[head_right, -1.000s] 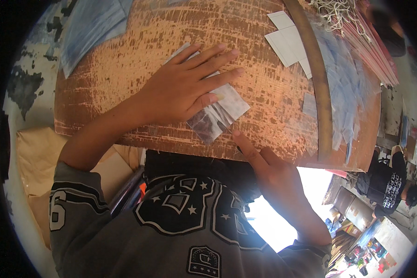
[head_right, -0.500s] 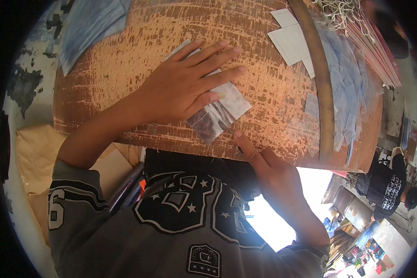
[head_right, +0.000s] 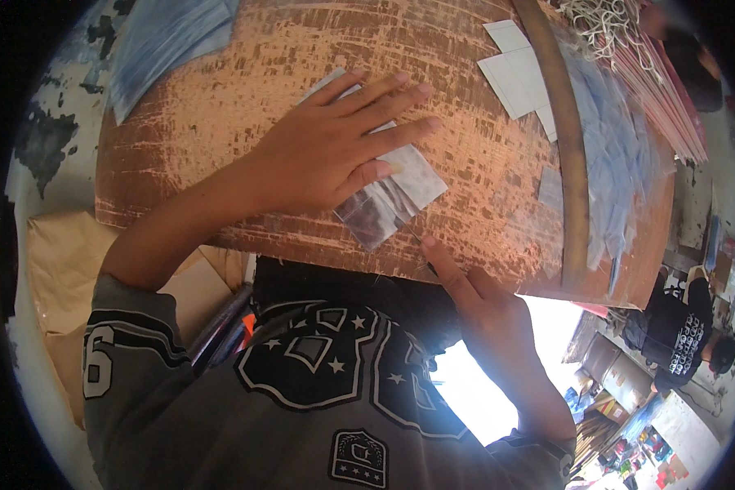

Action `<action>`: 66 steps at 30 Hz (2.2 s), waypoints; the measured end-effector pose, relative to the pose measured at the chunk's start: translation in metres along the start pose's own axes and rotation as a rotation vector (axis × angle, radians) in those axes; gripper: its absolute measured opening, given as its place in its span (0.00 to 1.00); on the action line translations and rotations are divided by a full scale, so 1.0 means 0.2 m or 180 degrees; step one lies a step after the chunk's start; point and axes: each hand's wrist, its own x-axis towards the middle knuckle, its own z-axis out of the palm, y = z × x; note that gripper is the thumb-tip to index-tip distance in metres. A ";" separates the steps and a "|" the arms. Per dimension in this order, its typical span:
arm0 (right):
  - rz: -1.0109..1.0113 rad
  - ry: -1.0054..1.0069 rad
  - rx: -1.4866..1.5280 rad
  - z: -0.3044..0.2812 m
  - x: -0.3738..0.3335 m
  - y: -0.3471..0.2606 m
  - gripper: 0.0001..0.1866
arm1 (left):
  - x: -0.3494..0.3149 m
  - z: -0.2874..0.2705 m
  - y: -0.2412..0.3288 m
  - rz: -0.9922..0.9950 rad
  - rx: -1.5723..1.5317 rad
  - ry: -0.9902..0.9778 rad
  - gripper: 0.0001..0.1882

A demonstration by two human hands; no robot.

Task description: The person sits on the floor and uses a red utility knife to cut small rectangular pieces of white paper on a low wooden table. They use a wooden ruler to guide the cuts and occasionally fold the paper to align edges before cutting.

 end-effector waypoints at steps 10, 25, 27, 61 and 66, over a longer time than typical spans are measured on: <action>0.0046 0.0027 -0.0040 -0.01 -0.03 -0.02 0.43 | 0.00 0.00 0.00 0.0028 0.0037 0.0010 0.33; -0.0043 0.0125 -0.0266 -0.04 -0.07 -0.03 0.44 | 0.00 -0.01 -0.01 0.0079 0.0152 -0.0022 0.32; 0.0009 0.0059 -0.0299 -0.06 -0.08 -0.04 0.43 | 0.00 -0.01 -0.01 0.0077 0.0177 -0.0016 0.32; 0.1544 0.1697 0.2109 0.22 -0.60 0.06 0.31 | 0.04 -0.15 -0.01 -0.0041 -0.0207 0.0295 0.28; 0.1449 0.1612 0.2165 0.22 -0.57 0.05 0.31 | 0.03 -0.20 0.02 -0.0415 -0.0267 0.0030 0.22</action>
